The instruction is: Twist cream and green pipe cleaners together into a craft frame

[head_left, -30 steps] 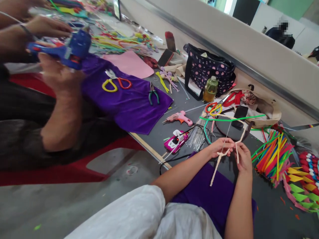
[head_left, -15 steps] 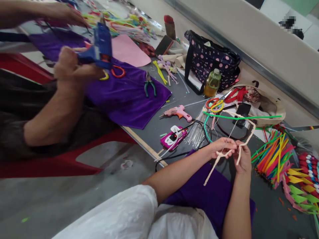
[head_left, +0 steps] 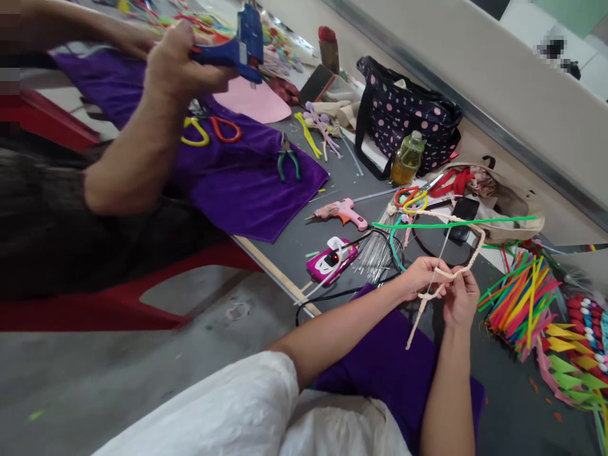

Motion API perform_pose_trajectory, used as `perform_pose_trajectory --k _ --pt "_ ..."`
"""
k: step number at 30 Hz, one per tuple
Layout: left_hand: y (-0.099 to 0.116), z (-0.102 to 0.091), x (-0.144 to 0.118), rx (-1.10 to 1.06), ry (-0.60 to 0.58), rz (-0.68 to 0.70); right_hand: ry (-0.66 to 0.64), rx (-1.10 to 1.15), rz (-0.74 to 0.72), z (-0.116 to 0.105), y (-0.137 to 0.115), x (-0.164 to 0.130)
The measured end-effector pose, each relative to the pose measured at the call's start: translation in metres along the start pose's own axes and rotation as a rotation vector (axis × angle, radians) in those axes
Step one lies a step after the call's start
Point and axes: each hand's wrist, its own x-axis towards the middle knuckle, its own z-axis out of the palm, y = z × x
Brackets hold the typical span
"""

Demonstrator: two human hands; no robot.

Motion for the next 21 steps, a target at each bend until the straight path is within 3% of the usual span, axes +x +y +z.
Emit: perform_pose_trajectory --k 12,16,21 --pt "-0.003 -0.003 0.002 0.061 0.015 0.053 0.198 -0.107 -0.122 0.014 0.008 -0.003" --pt "-0.006 -0.004 0.006 0.068 0.103 0.134 0.258 -0.079 -0.137 0.016 0.016 -0.003" --pt "-0.003 -0.007 0.010 0.052 0.204 0.217 0.231 -0.079 -0.160 0.021 0.019 -0.005"
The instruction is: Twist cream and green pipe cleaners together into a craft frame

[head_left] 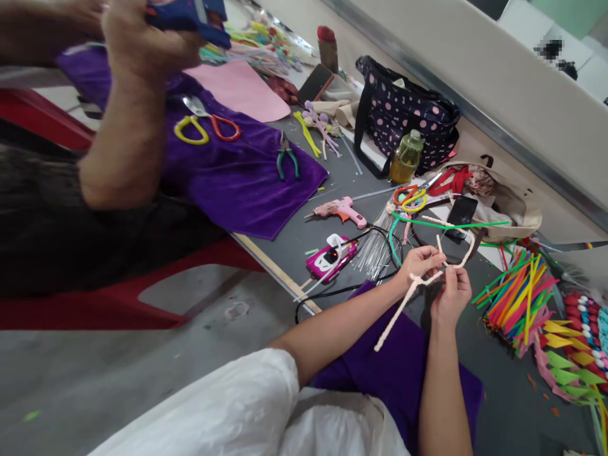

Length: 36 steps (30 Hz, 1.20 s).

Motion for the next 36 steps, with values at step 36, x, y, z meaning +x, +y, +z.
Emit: perform_pose_trajectory --k 36 --pt "0.011 -0.016 -0.009 -0.115 -0.558 -0.421 -0.193 -0.325 -0.280 -0.019 -0.026 0.006"
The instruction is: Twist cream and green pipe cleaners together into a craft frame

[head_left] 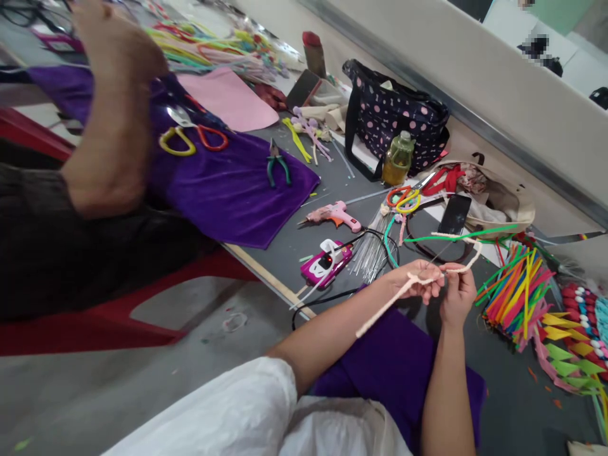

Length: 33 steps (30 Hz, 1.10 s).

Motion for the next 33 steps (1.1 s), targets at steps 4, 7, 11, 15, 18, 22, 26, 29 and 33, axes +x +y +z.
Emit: perform_pose_trajectory --k 4,7,11,15,18,22,26,29,33 --pt "0.004 0.001 -0.002 0.083 0.008 -0.012 -0.062 -0.040 0.033 -0.008 0.001 0.002" --pt "0.006 0.002 -0.004 0.136 0.021 -0.003 -0.087 -0.067 0.033 -0.014 0.002 0.004" --pt "0.008 0.004 -0.006 0.204 0.059 0.016 -0.093 -0.058 0.056 -0.021 0.002 0.005" --pt "0.009 0.005 -0.007 0.266 0.062 0.055 -0.136 -0.023 0.122 -0.024 0.000 0.006" --pt "0.010 0.006 -0.007 0.326 0.074 0.077 -0.154 0.021 0.171 -0.026 -0.001 0.007" --pt "0.009 0.008 -0.008 0.411 0.091 0.103 -0.165 0.032 0.250 -0.030 0.000 0.007" --pt "0.008 0.009 -0.007 0.468 0.090 0.110 -0.184 0.034 0.334 -0.035 -0.001 0.008" --pt "0.007 0.010 -0.007 0.488 0.093 0.116 -0.189 0.079 0.408 -0.036 -0.002 0.008" --pt "0.009 0.011 -0.008 0.503 0.129 0.133 -0.215 0.165 0.450 -0.039 -0.002 0.009"
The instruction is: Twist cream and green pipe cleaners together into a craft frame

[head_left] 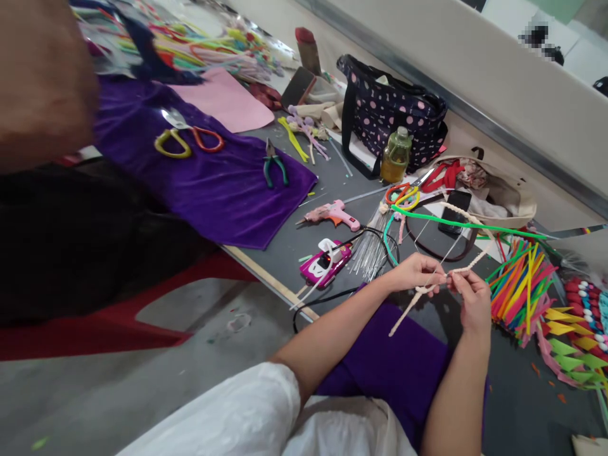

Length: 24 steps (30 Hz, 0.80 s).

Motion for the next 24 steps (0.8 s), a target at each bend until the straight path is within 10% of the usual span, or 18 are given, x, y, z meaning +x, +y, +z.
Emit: perform_pose_trajectory --k 24 --pt "-0.002 0.008 0.002 -0.319 -0.056 -0.120 0.001 0.137 -0.152 0.007 0.001 -0.001"
